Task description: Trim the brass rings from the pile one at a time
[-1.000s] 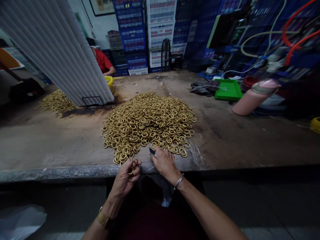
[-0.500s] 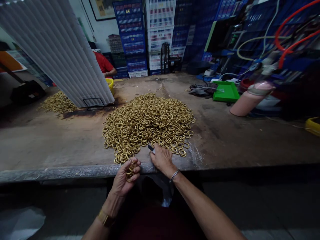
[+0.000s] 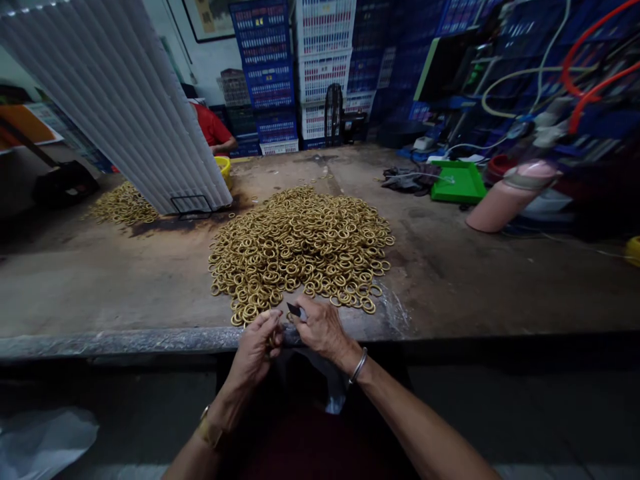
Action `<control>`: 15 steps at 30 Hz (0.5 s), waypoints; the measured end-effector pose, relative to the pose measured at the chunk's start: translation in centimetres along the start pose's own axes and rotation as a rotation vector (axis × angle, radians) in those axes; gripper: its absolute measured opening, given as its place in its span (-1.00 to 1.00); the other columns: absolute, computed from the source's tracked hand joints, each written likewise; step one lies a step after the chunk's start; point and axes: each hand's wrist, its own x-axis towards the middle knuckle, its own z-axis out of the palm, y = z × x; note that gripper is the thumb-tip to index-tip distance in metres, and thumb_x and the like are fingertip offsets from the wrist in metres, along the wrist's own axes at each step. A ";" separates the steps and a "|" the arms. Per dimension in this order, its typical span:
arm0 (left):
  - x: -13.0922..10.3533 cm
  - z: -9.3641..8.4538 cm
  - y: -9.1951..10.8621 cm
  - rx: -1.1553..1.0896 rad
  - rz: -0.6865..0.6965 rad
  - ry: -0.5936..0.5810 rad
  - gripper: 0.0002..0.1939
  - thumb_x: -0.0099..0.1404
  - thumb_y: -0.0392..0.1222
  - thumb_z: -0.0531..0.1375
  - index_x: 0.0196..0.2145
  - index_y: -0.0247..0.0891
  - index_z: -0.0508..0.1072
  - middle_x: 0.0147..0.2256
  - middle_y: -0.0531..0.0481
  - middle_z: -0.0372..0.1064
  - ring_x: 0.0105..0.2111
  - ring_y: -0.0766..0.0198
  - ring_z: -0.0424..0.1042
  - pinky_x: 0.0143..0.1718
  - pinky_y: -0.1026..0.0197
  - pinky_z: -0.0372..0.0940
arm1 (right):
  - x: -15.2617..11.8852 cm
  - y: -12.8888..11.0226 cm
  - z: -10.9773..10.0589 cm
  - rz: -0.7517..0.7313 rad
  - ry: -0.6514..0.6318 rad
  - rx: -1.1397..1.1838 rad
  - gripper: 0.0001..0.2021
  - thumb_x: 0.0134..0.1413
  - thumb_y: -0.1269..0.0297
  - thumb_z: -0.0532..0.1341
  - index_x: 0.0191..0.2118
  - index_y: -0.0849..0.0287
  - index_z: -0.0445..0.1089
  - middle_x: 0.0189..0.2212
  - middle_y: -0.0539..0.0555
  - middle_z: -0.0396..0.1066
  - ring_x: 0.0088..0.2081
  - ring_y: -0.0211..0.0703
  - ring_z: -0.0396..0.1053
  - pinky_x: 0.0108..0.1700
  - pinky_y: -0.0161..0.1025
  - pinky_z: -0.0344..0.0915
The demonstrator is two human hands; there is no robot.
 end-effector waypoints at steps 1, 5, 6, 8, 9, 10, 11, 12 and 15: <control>0.0 0.1 -0.1 0.062 0.019 -0.007 -0.64 -0.02 0.00 0.27 -0.34 -0.28 0.34 -0.60 0.16 0.19 -0.69 0.52 0.12 -0.75 0.48 -0.13 | 0.0 -0.2 -0.1 -0.023 -0.008 0.006 -0.88 -0.02 0.35 0.07 -0.32 0.15 0.31 -0.47 0.03 0.36 -0.42 -0.23 0.28 -0.36 -0.35 0.07; -0.1 0.3 -0.5 0.188 0.057 -0.082 -0.67 0.04 0.05 0.21 -0.50 -0.31 0.31 -0.68 0.17 0.11 -0.72 0.52 0.03 -0.74 0.45 -0.16 | 0.0 -0.9 -0.1 -0.031 -0.043 0.121 -0.92 -0.04 0.35 0.08 -0.40 0.16 0.30 -0.54 -0.03 0.30 -0.49 -0.29 0.21 -0.41 -0.37 0.05; -0.2 0.3 -0.6 0.196 0.059 -0.084 -0.67 0.05 0.05 0.20 -0.52 -0.31 0.30 -0.69 0.18 0.09 -0.72 0.52 0.01 -0.74 0.45 -0.16 | 0.1 -0.9 0.0 -0.001 -0.046 0.187 -0.93 -0.03 0.34 0.08 -0.43 0.16 0.29 -0.56 -0.04 0.27 -0.50 -0.30 0.19 -0.42 -0.38 0.06; -0.2 0.3 -0.6 0.196 0.065 -0.059 -0.69 0.06 0.04 0.20 -0.48 -0.30 0.31 -0.70 0.18 0.09 -0.72 0.52 0.00 -0.74 0.44 -0.16 | 0.3 -1.0 0.1 0.088 -0.037 0.344 -0.90 -0.03 0.31 0.06 -0.48 0.17 0.26 -0.58 -0.06 0.22 -0.51 -0.33 0.16 -0.43 -0.39 0.07; -0.2 0.3 -0.6 0.197 0.073 -0.045 -0.69 0.06 0.03 0.20 -0.46 -0.30 0.32 -0.70 0.18 0.09 -0.72 0.51 -0.01 -0.73 0.44 -0.16 | 0.4 -1.1 0.2 0.138 -0.034 0.424 -0.88 -0.03 0.29 0.06 -0.49 0.18 0.25 -0.59 -0.07 0.20 -0.51 -0.34 0.16 -0.43 -0.40 0.09; -0.2 0.3 -0.6 0.205 0.087 -0.033 -0.70 0.06 0.03 0.20 -0.44 -0.29 0.33 -0.70 0.18 0.09 -0.72 0.51 -0.01 -0.73 0.44 -0.15 | 0.5 -1.1 0.3 0.187 -0.041 0.500 -0.86 -0.03 0.26 0.07 -0.51 0.18 0.24 -0.60 -0.07 0.19 -0.52 -0.34 0.15 -0.44 -0.40 0.09; -0.3 0.3 -0.6 0.220 0.110 -0.025 -0.70 0.06 0.03 0.20 -0.44 -0.30 0.33 -0.70 0.18 0.09 -0.72 0.50 0.00 -0.73 0.43 -0.13 | 0.5 -1.0 0.4 0.237 -0.059 0.571 -0.84 -0.03 0.24 0.06 -0.51 0.19 0.24 -0.61 -0.08 0.17 -0.54 -0.35 0.13 -0.46 -0.40 0.09; -0.3 0.3 -0.6 0.243 0.138 -0.021 -0.70 0.07 0.02 0.19 -0.44 -0.30 0.34 -0.69 0.18 0.09 -0.71 0.50 0.00 -0.72 0.43 -0.12 | 0.5 -1.0 0.5 0.290 -0.091 0.642 -0.82 -0.02 0.20 0.06 -0.49 0.19 0.24 -0.64 -0.09 0.15 -0.58 -0.37 0.10 -0.51 -0.41 0.08; -0.3 0.3 -0.5 0.329 0.208 -0.026 -0.70 0.07 0.01 0.19 -0.49 -0.33 0.38 -0.68 0.16 0.11 -0.70 0.50 0.03 -0.69 0.41 -0.07 | 0.4 -0.9 0.8 0.432 -0.219 0.845 -0.77 -0.02 0.11 0.04 -0.45 0.19 0.22 -0.70 -0.14 0.10 -0.70 -0.41 -0.02 -0.66 -0.42 -0.05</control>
